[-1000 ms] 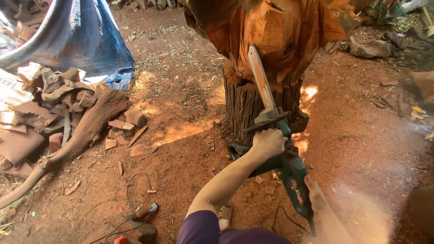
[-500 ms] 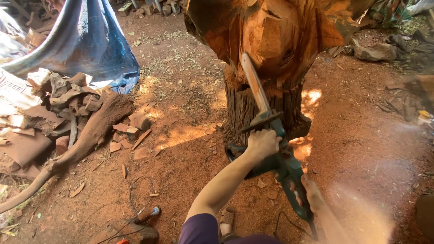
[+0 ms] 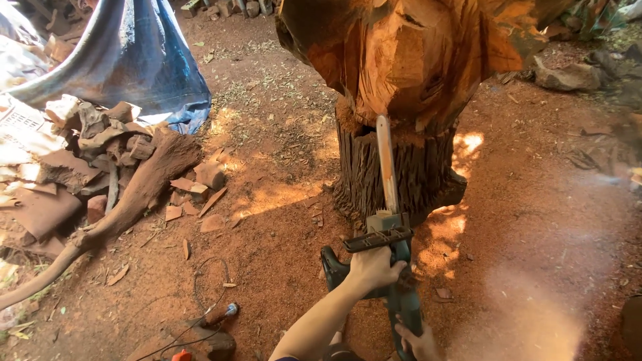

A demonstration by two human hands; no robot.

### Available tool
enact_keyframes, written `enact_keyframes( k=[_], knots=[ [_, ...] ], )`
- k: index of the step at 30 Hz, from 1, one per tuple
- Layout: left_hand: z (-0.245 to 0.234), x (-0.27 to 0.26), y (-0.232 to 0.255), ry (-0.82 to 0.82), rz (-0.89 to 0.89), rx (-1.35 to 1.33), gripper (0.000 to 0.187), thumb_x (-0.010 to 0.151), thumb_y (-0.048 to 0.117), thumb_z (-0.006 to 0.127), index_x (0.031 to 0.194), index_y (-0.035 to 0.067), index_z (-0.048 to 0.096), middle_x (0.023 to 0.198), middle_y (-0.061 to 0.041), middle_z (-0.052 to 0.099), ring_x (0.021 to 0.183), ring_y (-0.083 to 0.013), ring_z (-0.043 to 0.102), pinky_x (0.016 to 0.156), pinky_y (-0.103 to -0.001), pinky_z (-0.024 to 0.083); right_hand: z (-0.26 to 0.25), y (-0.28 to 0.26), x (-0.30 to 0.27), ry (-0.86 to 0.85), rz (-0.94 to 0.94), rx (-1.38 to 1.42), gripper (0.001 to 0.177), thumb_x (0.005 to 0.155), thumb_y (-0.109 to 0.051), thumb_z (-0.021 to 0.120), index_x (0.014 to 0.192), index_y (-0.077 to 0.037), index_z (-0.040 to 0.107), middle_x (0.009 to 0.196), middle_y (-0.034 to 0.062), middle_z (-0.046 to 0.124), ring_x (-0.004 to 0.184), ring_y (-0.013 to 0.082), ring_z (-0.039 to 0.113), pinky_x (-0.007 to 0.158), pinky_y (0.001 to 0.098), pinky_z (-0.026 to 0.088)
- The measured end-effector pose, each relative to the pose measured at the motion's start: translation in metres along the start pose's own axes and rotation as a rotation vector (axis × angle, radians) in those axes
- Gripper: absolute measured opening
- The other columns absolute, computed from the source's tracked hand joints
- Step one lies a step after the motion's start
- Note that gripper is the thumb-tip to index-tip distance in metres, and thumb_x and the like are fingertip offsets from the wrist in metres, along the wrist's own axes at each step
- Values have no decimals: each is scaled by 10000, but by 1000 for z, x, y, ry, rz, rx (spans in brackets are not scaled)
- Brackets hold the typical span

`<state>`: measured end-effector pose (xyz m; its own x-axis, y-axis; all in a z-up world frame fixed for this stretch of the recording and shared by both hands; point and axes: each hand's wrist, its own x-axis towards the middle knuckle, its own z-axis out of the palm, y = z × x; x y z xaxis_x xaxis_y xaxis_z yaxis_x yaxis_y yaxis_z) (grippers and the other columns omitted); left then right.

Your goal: Carving a large wooden sculpture using an electric chainsaw.

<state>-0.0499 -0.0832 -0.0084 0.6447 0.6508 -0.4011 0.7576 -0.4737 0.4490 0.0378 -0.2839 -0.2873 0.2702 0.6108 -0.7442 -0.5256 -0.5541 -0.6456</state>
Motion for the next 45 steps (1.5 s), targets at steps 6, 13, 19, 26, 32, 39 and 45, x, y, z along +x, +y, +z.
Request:
enact_keyframes(
  k=[6,13,19,26,32,39,45],
  knots=[
    [-10,-26,-11,-39,90,108,530,977,515,613,1007,-7,700,954,-178,691,938,-404,674,792,-542,577,40,3,-30,-88,53,62,554,859,-176,794,1370,10,692,532,213,522,447,291,436,534,398,341],
    [-31,-26,-58,-119,223,156,499,952,527,596,941,37,692,808,-115,672,806,-353,695,720,-485,606,98,36,-11,-128,-21,192,596,791,-41,829,1347,70,645,1095,243,629,624,366,605,571,446,468],
    [-58,-31,-113,-91,399,219,861,828,768,459,1273,47,615,1214,-196,640,1136,-414,621,895,-567,552,182,38,-37,-143,71,157,816,787,-225,814,1536,-79,523,964,266,694,841,389,693,852,476,497],
    [-57,-17,-156,14,488,266,959,739,871,400,1259,99,629,1207,-206,622,1199,-447,561,953,-610,486,237,70,-32,47,-222,206,711,747,-111,857,1398,-15,588,797,236,671,637,344,691,659,451,557],
    [-51,-3,-157,-38,459,386,855,816,860,413,1024,75,680,870,-149,700,864,-372,703,780,-505,540,235,79,-10,56,-213,277,637,748,-41,866,1333,-17,614,745,277,685,609,382,687,635,465,547],
    [-46,0,-154,-12,497,446,776,873,791,484,1069,73,704,907,-129,741,881,-348,734,809,-479,571,244,55,-35,72,-197,166,663,729,-187,864,1327,-31,624,732,236,705,641,347,708,671,437,552],
    [-46,-3,-167,-3,492,337,1324,701,770,708,1619,77,52,1614,-236,281,1459,-429,324,1158,-562,323,242,77,-24,292,74,-406,1025,574,-605,881,1500,-364,516,1407,10,708,1336,246,640,1097,416,479]
  ],
)
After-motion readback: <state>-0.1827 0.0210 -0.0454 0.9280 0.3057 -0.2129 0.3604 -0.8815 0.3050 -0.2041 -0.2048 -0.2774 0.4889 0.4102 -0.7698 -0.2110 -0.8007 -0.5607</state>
